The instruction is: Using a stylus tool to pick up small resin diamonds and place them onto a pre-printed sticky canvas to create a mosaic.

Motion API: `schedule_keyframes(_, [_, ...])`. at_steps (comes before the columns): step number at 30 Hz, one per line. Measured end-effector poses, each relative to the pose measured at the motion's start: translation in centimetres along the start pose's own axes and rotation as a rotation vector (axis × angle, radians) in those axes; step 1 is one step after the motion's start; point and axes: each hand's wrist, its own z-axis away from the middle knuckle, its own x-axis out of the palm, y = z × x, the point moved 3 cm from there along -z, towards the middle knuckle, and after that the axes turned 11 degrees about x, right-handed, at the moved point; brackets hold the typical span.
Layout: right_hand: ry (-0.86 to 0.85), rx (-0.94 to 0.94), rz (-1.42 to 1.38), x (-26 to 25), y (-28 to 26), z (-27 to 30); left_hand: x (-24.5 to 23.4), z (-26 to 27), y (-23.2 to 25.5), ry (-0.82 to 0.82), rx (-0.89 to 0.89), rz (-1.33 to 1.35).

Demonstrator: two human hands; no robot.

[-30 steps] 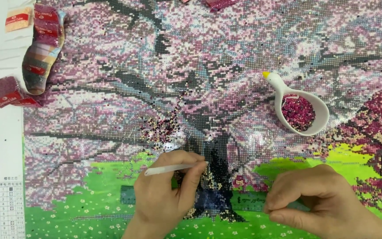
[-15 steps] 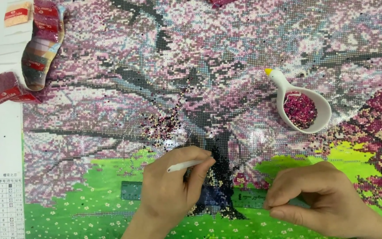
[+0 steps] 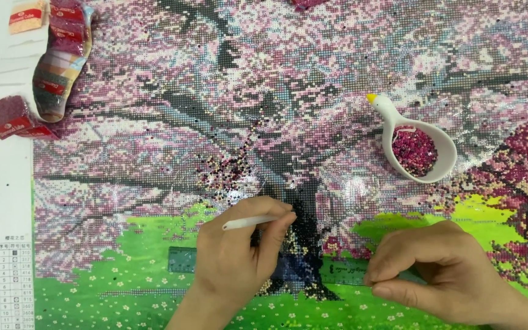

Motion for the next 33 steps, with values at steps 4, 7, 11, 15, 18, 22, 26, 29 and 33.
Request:
schedule_keyframes(4, [-0.004, -0.006, -0.004, 0.0, 0.0, 0.0, 0.1, -0.1, 0.1, -0.006, 0.044, 0.024])
schedule_keyframes(7, [0.004, -0.043, 0.037, 0.1, -0.4, -0.3, 0.1, -0.3, 0.2, -0.014, 0.065, -0.018])
schedule_keyframes(11, [0.021, -0.047, 0.081, 0.2, -0.7, -0.5, 0.1, -0.1, 0.2, -0.001, 0.064, -0.005])
schedule_keyframes(15, [-0.003, -0.087, 0.064, 0.2, -1.1, -0.7, -0.1, -0.1, 0.4, -0.014, 0.067, -0.032])
schedule_keyframes(18, [0.019, -0.056, 0.085, 0.2, -0.8, -0.6, -0.4, 0.0, 1.0, 0.063, 0.024, 0.068])
schedule_keyframes(22, [0.038, -0.026, 0.155, 0.0, -0.6, -0.5, -0.2, 0.7, 1.8, 0.128, -0.102, 0.462])
schedule_keyframes(26, [0.047, -0.017, 0.204, -0.2, 0.2, -0.2, 0.2, 0.8, 3.5, 0.096, -0.092, 0.482])
schedule_keyframes(29, [0.022, 0.066, 0.004, -0.3, 1.4, 0.1, 0.8, 1.1, 4.3, 0.057, -0.029, 0.472])
schedule_keyframes(33, [-0.032, 0.033, 0.057, 0.1, 1.0, 0.2, 1.5, 1.5, 5.2, -0.015, 0.010, 0.532])
